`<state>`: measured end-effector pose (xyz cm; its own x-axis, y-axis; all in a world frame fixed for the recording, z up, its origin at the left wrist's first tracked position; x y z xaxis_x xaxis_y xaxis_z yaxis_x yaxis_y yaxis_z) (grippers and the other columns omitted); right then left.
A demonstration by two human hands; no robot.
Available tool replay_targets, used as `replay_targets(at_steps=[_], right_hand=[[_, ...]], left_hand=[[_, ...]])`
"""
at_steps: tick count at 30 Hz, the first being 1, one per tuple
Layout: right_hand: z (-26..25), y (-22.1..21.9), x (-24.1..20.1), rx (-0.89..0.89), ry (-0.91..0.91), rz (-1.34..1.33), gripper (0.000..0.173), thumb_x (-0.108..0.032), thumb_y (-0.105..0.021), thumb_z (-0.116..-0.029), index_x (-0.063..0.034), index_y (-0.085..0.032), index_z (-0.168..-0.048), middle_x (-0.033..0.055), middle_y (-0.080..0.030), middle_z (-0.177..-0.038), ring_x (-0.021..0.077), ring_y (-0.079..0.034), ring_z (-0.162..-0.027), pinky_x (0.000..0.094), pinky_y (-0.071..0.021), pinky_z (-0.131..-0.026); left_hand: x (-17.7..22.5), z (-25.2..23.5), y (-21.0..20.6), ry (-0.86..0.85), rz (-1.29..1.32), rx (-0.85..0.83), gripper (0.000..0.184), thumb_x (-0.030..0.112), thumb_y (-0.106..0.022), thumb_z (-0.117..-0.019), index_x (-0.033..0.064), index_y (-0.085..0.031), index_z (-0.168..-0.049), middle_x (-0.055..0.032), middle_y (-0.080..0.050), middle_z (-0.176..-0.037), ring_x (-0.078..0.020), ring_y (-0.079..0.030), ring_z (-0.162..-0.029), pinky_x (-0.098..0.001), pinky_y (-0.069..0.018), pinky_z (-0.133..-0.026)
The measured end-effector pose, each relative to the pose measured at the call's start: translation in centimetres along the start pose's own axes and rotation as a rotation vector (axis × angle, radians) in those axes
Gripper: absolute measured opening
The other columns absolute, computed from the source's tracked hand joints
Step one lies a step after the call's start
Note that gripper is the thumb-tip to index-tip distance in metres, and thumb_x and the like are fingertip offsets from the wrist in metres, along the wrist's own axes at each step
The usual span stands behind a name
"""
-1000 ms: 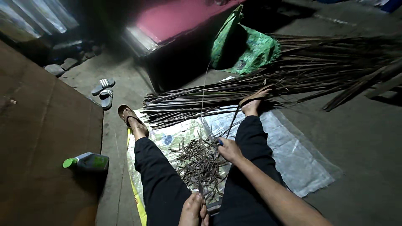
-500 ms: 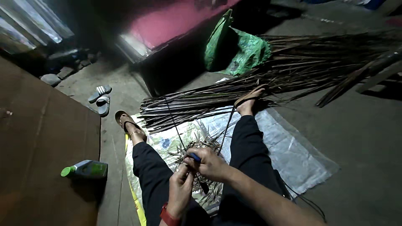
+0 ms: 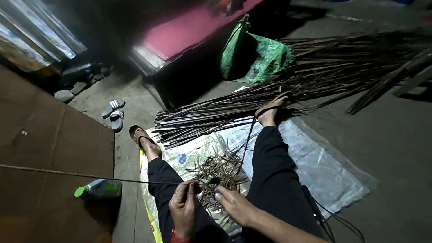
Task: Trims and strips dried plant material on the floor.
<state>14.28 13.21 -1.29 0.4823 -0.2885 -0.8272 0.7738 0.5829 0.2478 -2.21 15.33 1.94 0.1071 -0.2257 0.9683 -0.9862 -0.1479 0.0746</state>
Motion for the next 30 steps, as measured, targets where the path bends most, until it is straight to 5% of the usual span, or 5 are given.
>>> replay_targets(at_steps=[5,11,18,24,30], right_hand=[[-0.8,-0.7,0.5,0.008,-0.007,0.078,0.042,-0.031,-0.033,-0.1121,-0.0004,-0.057,-0.129,0.0223,-0.066,-0.098,0.0370,-0.067,-0.093,0.0564,-0.0518,-0.085],[-3.7,-1.7,8.4,-0.030,-0.355,-0.020,0.049,-0.032,-0.033,-0.1130,0.0025,-0.058,-0.136,0.0279,-0.063,-0.130,0.0405,-0.060,-0.124,0.0591,-0.0433,-0.107],[-3.4,-0.2,3.9,0.049,-0.218,-0.139,0.048,-0.030,-0.034,-0.1130,0.0049,-0.054,-0.140,0.0282,-0.062,-0.131,0.0385,-0.061,-0.121,0.0549,-0.0451,-0.105],[-0.3,-1.6,-2.9,-0.042,0.072,-0.046,0.042,-0.029,-0.036,-0.1112,0.0003,-0.060,-0.130,0.0213,-0.066,-0.099,0.0328,-0.065,-0.090,0.0534,-0.0515,-0.083],[-3.4,-2.4,5.0,-0.050,-0.262,-0.137,0.047,-0.032,-0.034,-0.1129,0.0018,-0.058,-0.134,0.0238,-0.063,-0.117,0.0331,-0.062,-0.101,0.0523,-0.0484,-0.091]], left_hand=[[-0.3,0.6,0.2,-0.024,-0.009,0.013,0.019,0.003,-0.053,-0.1010,-0.0016,-0.071,-0.098,0.0005,-0.075,-0.091,-0.0085,-0.074,-0.078,-0.0268,-0.0651,-0.074],[1.3,1.0,1.5,-0.111,-0.005,0.010,0.018,0.013,-0.055,-0.1054,0.0108,-0.073,-0.104,0.0070,-0.075,-0.096,-0.0069,-0.073,-0.081,-0.0258,-0.0645,-0.075],[1.8,-0.4,3.8,-0.136,-0.043,-0.014,0.017,0.015,-0.056,-0.1057,0.0120,-0.072,-0.106,0.0071,-0.074,-0.100,-0.0072,-0.073,-0.085,-0.0264,-0.0642,-0.079],[1.2,0.3,2.4,-0.177,-0.037,-0.108,0.019,0.023,-0.055,-0.1067,0.0174,-0.073,-0.109,0.0074,-0.073,-0.105,-0.0064,-0.072,-0.089,-0.0252,-0.0631,-0.081],[3.2,-0.1,3.4,-0.214,-0.005,-0.100,0.021,0.027,-0.053,-0.1079,0.0235,-0.072,-0.114,0.0098,-0.073,-0.104,-0.0047,-0.071,-0.088,-0.0224,-0.0615,-0.080]])
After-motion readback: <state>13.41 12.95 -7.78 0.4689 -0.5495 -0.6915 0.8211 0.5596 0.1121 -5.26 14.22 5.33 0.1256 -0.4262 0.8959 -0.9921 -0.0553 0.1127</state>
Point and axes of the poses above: each hand's wrist, its own z-axis away from the middle knuckle, its own y-axis out of the back of the hand, x = y × z, the point moved 6 cm from there along -z, towards the middle knuckle
